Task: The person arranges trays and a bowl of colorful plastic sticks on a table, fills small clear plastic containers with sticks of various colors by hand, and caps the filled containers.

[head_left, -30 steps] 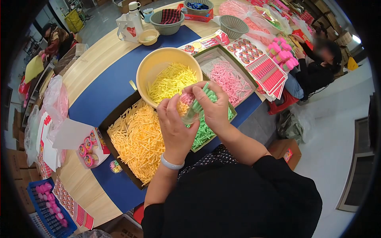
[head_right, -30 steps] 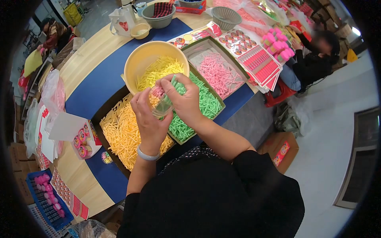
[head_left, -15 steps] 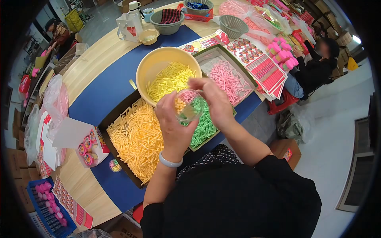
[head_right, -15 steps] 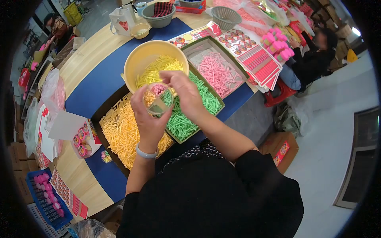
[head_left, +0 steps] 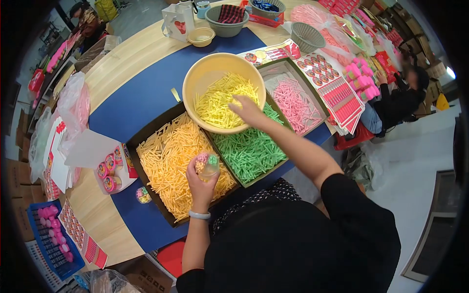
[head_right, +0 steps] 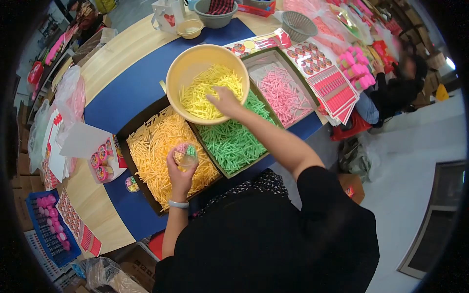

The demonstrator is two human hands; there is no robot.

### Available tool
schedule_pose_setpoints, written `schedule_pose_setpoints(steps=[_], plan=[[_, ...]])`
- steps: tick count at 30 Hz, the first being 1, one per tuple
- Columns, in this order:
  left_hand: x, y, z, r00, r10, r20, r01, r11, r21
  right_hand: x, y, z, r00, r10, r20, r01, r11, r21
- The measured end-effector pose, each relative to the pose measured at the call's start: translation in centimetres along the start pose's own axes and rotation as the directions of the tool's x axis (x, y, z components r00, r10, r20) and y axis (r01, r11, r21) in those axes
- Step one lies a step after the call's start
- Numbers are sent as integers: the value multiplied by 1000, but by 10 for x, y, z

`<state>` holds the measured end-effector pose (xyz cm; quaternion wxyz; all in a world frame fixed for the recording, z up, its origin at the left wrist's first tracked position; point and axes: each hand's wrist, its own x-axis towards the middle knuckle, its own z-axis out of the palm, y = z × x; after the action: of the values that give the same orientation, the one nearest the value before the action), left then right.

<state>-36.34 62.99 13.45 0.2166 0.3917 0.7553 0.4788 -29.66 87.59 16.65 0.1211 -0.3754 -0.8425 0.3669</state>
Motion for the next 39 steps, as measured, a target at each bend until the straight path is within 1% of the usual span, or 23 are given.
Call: schedule_pose_setpoints(steps=[2, 4, 5, 7, 8, 9, 10, 12, 13, 14, 15, 17, 19, 22, 23, 27, 29, 30, 32, 34, 35, 37, 39], plan=[[-5, -25, 7, 989, -131, -70, 136, 988, 70, 47, 41, 1, 997, -58, -57, 36, 941, -337], [-5, -23, 19, 974, -218, -57, 220, 975, 35, 90, 78, -1, 992, -40, -121, -16, 903, -429], [-5, -28, 27, 974, -216, -65, 219, 975, 32, 107, 83, -6, 992, -50, -120, -7, 902, -432], [-5, -43, 39, 998, -52, -42, 57, 990, 132, 135, 86, -9, 1000, 5, -19, -14, 851, -524], [-5, -45, 40, 998, 14, -58, -4, 984, 178, 147, 88, -4, 1000, -6, -18, -4, 855, -519], [-3, -46, 40, 994, 81, -72, -63, 972, 226, 159, 92, 5, 991, 114, 74, -58, 844, -532], [-2, -46, 41, 993, 82, -87, -59, 970, 236, 172, 98, 16, 959, 229, 167, -102, 828, -552], [0, -49, 39, 991, 113, -75, -99, 980, 175, 183, 112, 42, 942, 320, 98, -162, 692, -704], [2, -47, 35, 993, 103, -52, -96, 988, 118, 180, 104, 40, 921, 348, 175, -154, 737, -658], [6, -44, 34, 994, 100, -35, -98, 993, 62, 176, 94, 39, 936, 319, 151, -143, 732, -666], [6, -45, 35, 993, 99, -65, -94, 993, 75, 173, 75, 31, 918, 348, 189, -123, 704, -699], [5, -48, 35, 991, 117, -63, -111, 990, 85, 172, 82, 31, 921, 236, 310, -12, 812, -584], [4, -51, 32, 989, 121, -82, -110, 985, 133, 162, 86, 37, 968, 95, 233, 51, 832, -552], [0, -49, 32, 991, 120, -61, -103, 969, 223, 161, 93, 33, 946, 76, 316, 111, 838, -534], [1, -49, 32, 990, 121, -69, -102, 968, 230, 164, 88, 32, 946, 65, 318, 121, 840, -530], [-1, -54, 28, 990, 142, 26, -144, 956, 255, 168, 71, 23, 938, -230, 258, 304, 906, -296], [-2, -47, 21, 988, 150, 47, -157, 953, 261, 158, 42, 16, 946, -166, 279, 245, 929, -277], [-1, -41, 16, 985, 162, 63, -173, 949, 262, 156, 28, 9, 947, -164, 275, 242, 930, -278], [-3, -30, 9, 980, 178, 94, -196, 947, 255, 150, 9, -3, 926, -109, 363, 223, 931, -290], [-8, -23, -1, 969, 244, 37, -244, 924, 294, 146, 5, -10, 924, -155, 349, 242, 945, -221], [-5, -22, -3, 969, 243, 45, -245, 925, 290, 150, 14, -3, 926, -147, 349, 234, 947, -222], [9, -19, -3, 940, 328, -96, -271, 887, 374, 157, 45, 14, 934, -317, 164, 317, 948, 28], [36, 0, -7, 925, 339, -173, -263, 897, 355, 153, 33, 1, 935, -106, 338, 33, 976, 213]])
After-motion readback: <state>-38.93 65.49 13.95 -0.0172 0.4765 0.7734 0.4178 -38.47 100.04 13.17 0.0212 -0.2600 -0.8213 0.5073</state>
